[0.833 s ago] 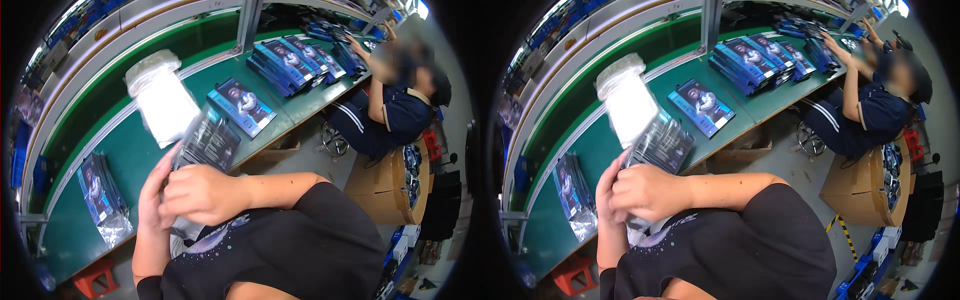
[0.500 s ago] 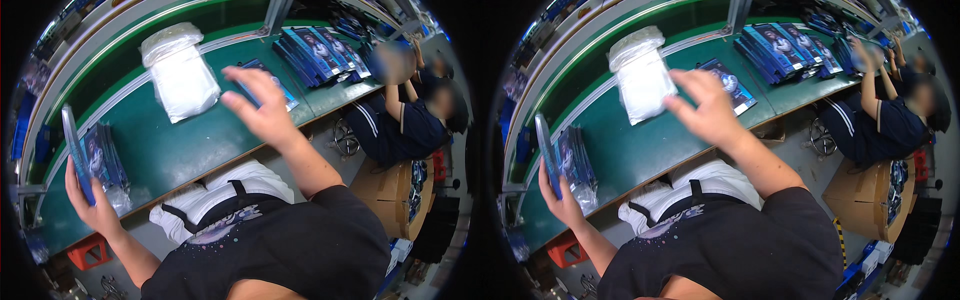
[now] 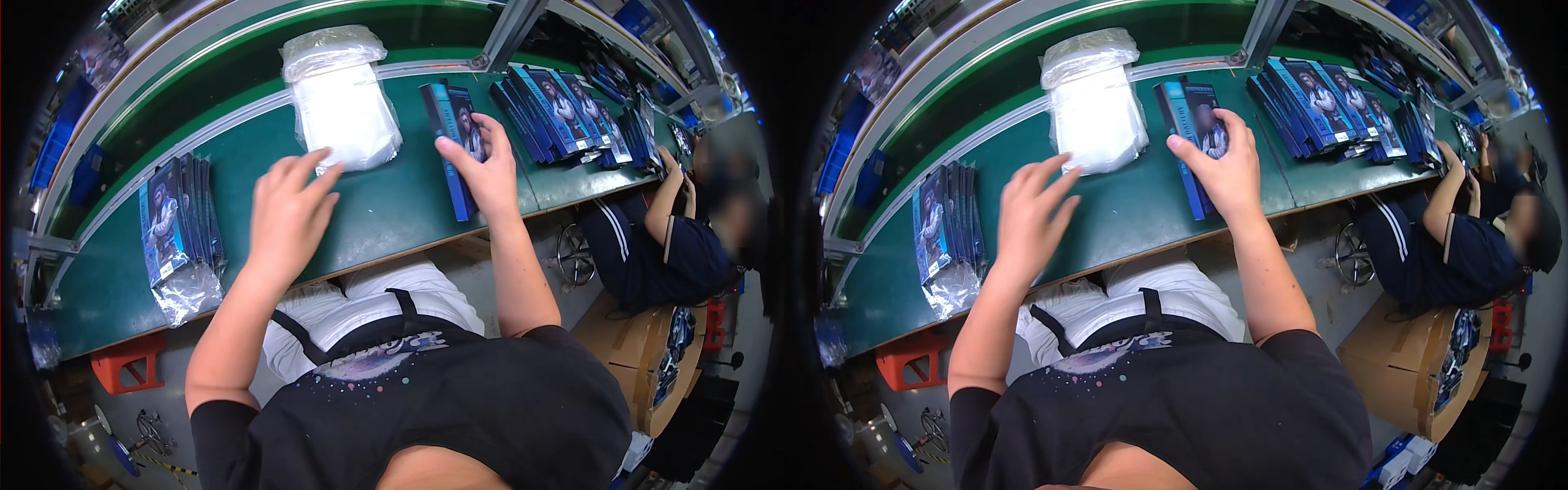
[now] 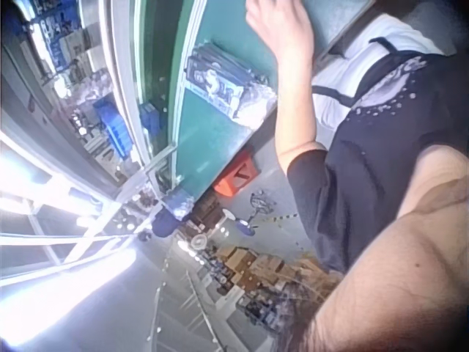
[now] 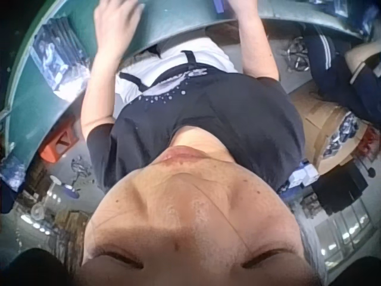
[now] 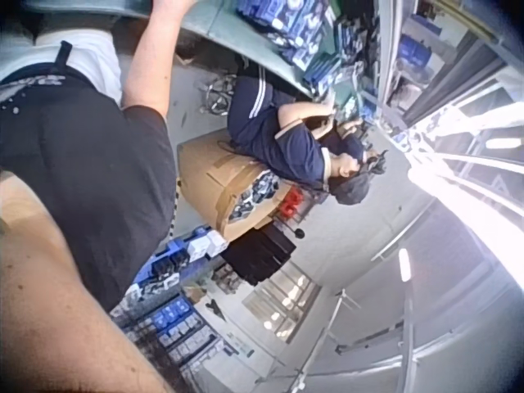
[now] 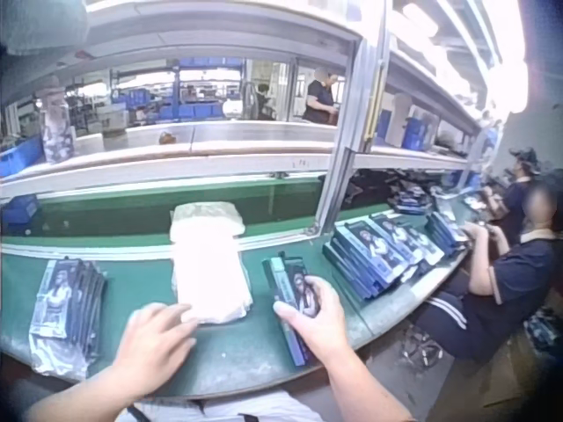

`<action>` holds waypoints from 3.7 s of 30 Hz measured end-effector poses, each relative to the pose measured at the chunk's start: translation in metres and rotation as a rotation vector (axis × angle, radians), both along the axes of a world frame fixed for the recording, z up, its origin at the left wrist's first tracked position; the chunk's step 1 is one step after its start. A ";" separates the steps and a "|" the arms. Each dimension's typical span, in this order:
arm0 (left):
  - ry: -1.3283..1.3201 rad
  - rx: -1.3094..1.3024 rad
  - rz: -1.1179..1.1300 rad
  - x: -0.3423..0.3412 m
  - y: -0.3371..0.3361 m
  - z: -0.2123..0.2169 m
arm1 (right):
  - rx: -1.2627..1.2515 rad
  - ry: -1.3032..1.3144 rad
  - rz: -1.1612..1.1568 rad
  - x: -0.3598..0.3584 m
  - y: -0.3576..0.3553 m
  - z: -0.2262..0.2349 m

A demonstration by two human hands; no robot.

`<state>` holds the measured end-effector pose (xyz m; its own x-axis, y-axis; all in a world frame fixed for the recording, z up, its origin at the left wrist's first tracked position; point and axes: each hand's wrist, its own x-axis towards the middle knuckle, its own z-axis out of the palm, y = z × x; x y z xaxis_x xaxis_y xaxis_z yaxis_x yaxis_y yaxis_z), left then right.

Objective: Placing blue boxes with illustrated covers into individual plastic bags and stacking them.

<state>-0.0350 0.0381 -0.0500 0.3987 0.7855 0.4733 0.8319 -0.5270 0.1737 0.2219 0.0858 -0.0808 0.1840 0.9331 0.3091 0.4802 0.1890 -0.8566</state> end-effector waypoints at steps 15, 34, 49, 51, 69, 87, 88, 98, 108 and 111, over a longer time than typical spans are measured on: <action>-0.551 -0.345 0.086 0.002 0.037 -0.010 | -0.753 1.227 0.915 -0.013 -0.034 0.012; -0.927 -0.718 0.152 -0.037 0.018 0.028 | -0.543 0.916 0.752 -0.055 -0.040 0.046; -0.373 -0.227 -0.112 -0.033 -0.004 0.025 | -0.428 0.785 0.631 -0.067 -0.036 0.024; -0.364 -0.259 -0.124 -0.032 -0.011 0.024 | -0.473 0.769 0.584 -0.068 -0.037 0.018; -1.934 -0.971 -0.083 -0.010 -0.018 0.004 | -0.481 0.661 0.667 -0.075 -0.061 0.007; -1.562 -1.436 -0.504 -0.002 -0.057 0.045 | 0.492 0.100 0.479 -0.065 -0.105 0.112; -1.639 -1.522 -0.571 0.003 -0.061 0.044 | 0.458 0.019 0.687 -0.071 -0.104 0.108; -1.556 -0.311 0.015 -0.059 -0.080 0.080 | 0.348 0.136 0.622 -0.056 -0.075 0.108; -0.090 0.217 0.780 -0.139 -0.080 0.042 | 0.164 -0.935 -0.326 0.132 0.075 0.086; -0.139 0.110 0.774 -0.141 -0.071 0.050 | -0.091 -0.923 -0.281 0.139 0.085 0.060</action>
<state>-0.1762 -0.0326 -0.0001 -0.3102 0.7610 0.5698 0.9434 0.1724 0.2834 0.3609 0.1707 -0.0209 0.1248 0.9195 0.3726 0.9886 -0.0835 -0.1252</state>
